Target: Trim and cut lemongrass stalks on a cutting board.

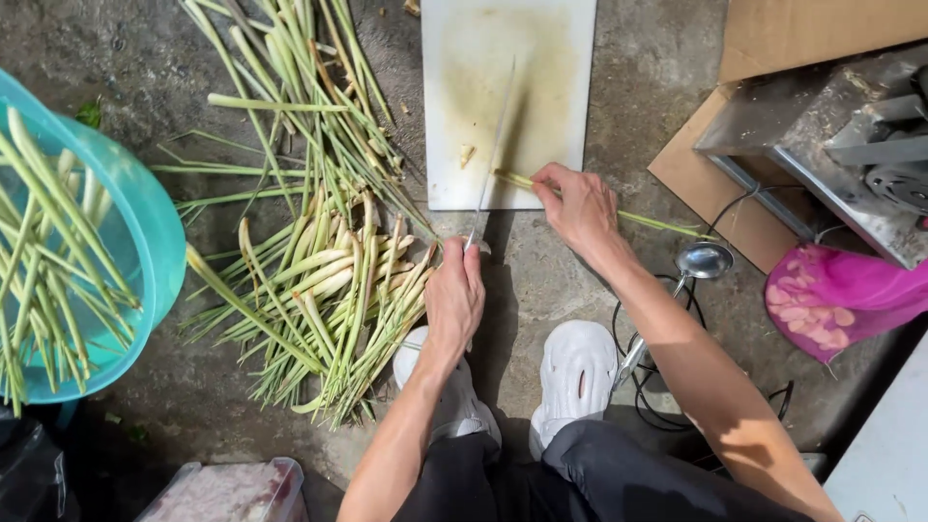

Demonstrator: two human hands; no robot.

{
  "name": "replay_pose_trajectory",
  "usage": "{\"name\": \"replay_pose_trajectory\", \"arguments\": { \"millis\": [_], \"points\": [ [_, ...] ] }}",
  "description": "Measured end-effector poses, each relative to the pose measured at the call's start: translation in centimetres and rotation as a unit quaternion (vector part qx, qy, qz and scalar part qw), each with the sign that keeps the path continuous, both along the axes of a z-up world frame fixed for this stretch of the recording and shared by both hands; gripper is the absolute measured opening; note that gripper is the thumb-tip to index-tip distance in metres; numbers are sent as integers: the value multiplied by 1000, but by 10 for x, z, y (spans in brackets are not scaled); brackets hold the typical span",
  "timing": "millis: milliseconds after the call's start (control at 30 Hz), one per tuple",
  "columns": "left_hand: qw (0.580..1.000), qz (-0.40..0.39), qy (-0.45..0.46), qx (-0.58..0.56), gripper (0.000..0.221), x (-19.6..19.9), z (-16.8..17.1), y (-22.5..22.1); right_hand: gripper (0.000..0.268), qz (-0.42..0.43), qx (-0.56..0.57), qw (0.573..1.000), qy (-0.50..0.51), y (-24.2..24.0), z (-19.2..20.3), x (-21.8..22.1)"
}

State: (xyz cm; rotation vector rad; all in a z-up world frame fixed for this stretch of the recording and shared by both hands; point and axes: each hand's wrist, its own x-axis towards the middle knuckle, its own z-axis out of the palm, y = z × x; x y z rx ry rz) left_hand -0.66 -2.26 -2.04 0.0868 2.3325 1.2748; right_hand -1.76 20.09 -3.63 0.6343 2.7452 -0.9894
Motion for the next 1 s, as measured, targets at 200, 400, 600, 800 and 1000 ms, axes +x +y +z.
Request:
{"name": "replay_pose_trajectory", "arguments": {
  "millis": [200, 400, 600, 800, 1000],
  "points": [
    [993, -43, 52, -94, 20, 7, -11, 5, 16, 7, 30, 1000, 8, -1, 2, -1],
    [992, -32, 86, -91, 21, 0, 2, 13, 15, -1, 15, 1000, 27, 2, -10, 3],
    [992, -52, 67, -88, 25, -5, -17, 19, 16, -25, -1, 997, -67, 2, -3, 1],
    [994, -23, 69, -86, 28, -8, -18, 23, 14, -51, -105, 993, 12, 13, -20, 21],
    [998, 25, 4, 49, 19, 10, 5, 24, 10, -214, -556, 803, -31, -23, -38, 50]
  ]
}}
